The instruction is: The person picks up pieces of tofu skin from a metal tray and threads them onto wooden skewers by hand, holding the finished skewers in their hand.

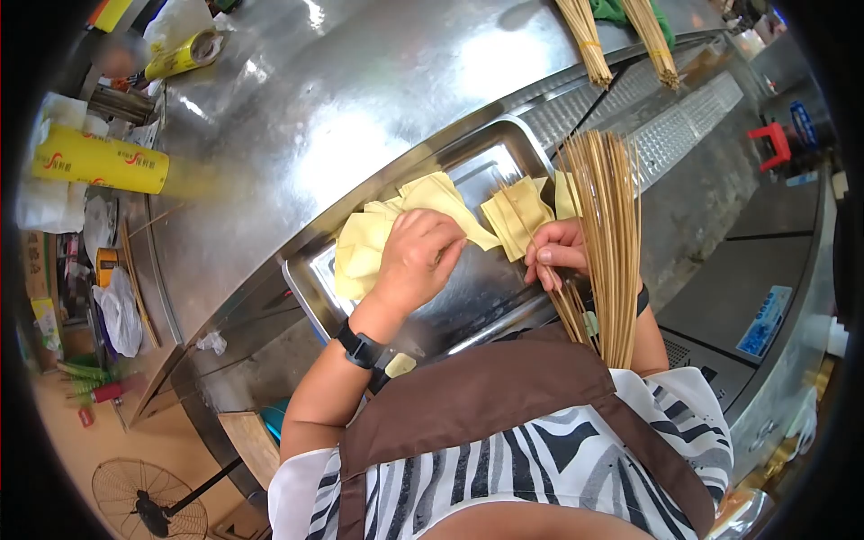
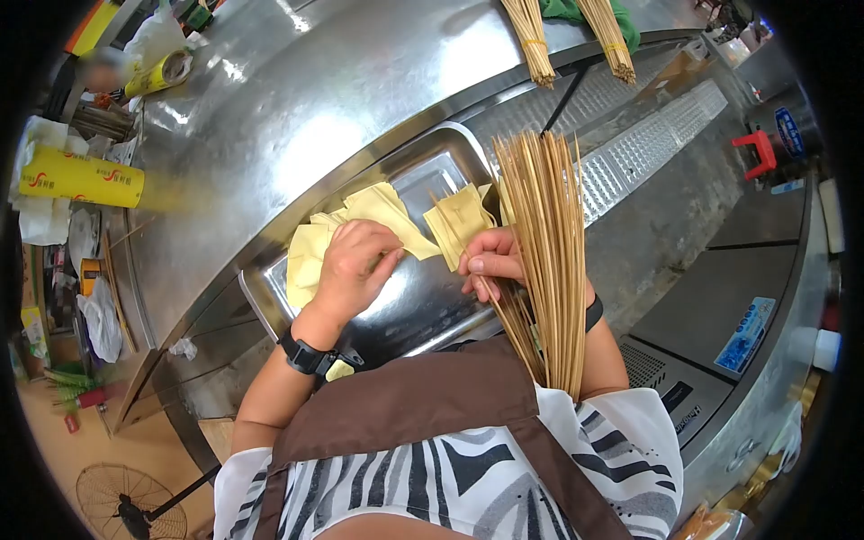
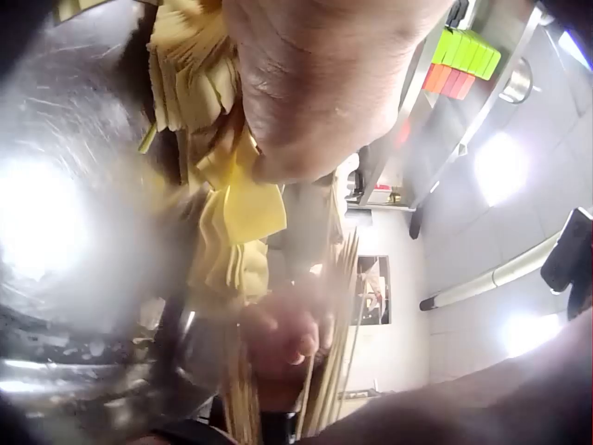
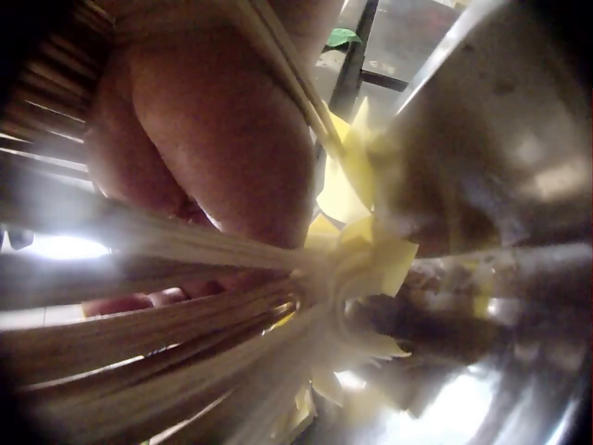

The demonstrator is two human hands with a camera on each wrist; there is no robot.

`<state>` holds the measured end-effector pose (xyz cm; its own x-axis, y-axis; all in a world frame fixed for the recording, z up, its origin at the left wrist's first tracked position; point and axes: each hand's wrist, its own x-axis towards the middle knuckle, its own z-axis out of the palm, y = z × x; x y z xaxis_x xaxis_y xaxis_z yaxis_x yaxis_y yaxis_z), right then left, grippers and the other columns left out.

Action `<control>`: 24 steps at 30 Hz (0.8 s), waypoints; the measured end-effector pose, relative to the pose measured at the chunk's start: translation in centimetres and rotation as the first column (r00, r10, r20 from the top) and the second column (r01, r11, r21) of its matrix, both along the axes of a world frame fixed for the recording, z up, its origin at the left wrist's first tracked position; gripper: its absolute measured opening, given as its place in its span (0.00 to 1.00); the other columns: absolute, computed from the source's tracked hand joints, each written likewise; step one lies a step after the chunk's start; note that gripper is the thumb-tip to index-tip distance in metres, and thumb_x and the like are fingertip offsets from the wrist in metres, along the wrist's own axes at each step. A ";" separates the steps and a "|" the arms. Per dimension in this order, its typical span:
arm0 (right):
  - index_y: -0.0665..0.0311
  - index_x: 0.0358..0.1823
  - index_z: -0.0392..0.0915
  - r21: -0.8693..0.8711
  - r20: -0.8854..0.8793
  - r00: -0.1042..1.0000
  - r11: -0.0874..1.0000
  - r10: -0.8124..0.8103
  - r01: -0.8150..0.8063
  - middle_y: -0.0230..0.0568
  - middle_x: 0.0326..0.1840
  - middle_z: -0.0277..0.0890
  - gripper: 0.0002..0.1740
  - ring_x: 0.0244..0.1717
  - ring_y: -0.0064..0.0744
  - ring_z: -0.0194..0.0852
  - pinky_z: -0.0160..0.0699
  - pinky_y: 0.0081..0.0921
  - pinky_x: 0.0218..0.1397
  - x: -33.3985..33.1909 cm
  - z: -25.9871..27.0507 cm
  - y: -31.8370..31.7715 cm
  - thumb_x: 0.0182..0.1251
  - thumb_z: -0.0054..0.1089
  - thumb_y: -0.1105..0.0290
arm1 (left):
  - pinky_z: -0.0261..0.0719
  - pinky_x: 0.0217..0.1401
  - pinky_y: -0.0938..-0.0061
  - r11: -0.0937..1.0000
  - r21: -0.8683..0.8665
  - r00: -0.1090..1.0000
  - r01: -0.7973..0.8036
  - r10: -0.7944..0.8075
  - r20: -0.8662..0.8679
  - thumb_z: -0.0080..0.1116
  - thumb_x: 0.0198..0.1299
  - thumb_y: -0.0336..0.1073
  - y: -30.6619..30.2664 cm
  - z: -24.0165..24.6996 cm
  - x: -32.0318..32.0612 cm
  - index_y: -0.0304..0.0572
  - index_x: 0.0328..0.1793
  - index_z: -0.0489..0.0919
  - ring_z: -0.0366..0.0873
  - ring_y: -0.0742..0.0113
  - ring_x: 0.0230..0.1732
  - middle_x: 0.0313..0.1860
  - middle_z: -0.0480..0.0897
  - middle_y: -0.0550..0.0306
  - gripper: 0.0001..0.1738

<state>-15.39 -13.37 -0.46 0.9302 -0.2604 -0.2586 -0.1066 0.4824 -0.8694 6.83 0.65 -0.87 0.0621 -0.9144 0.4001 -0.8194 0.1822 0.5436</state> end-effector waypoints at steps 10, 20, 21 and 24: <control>0.73 0.35 0.78 -0.058 -0.037 0.999 0.997 0.040 -0.042 0.34 0.19 0.74 0.10 0.23 0.21 0.75 0.80 0.26 0.46 0.3 1.0 0.0 0.69 0.55 0.71 | 0.77 0.38 0.82 0.911 0.357 0.005 -0.206 0.366 -0.931 0.52 0.67 0.30 -1.0 1.5 -0.1 0.36 0.48 0.72 0.75 0.79 0.31 0.34 0.79 0.63 0.07; 0.74 0.37 0.80 -0.028 -0.102 0.988 0.992 0.120 -0.123 0.37 0.27 0.78 0.11 0.23 0.19 0.72 0.73 0.17 0.31 0.5 1.6 0.6 0.69 0.55 0.70 | 0.81 0.49 0.72 0.952 0.288 0.032 -0.106 0.293 -0.956 0.51 0.68 0.30 -4.0 1.1 -0.6 0.35 0.53 0.72 0.82 0.68 0.42 0.46 0.83 0.51 0.10; 0.74 0.37 0.80 -0.032 -0.103 0.987 0.992 0.121 -0.125 0.37 0.27 0.78 0.11 0.23 0.19 0.72 0.73 0.17 0.31 0.5 1.8 0.7 0.69 0.55 0.70 | 0.81 0.48 0.72 0.953 0.283 0.051 -0.104 0.290 -0.956 0.51 0.68 0.30 -4.1 1.5 -0.8 0.36 0.53 0.72 0.83 0.68 0.42 0.45 0.83 0.52 0.10; 0.74 0.37 0.80 -0.028 -0.120 0.990 0.996 0.079 -0.083 0.37 0.27 0.78 0.11 0.23 0.19 0.71 0.73 0.17 0.31 0.5 1.9 0.9 0.68 0.57 0.70 | 0.82 0.45 0.73 0.960 0.253 0.064 -0.121 0.261 -0.963 0.51 0.68 0.30 -4.2 1.5 -1.0 0.36 0.52 0.72 0.83 0.69 0.40 0.45 0.83 0.52 0.10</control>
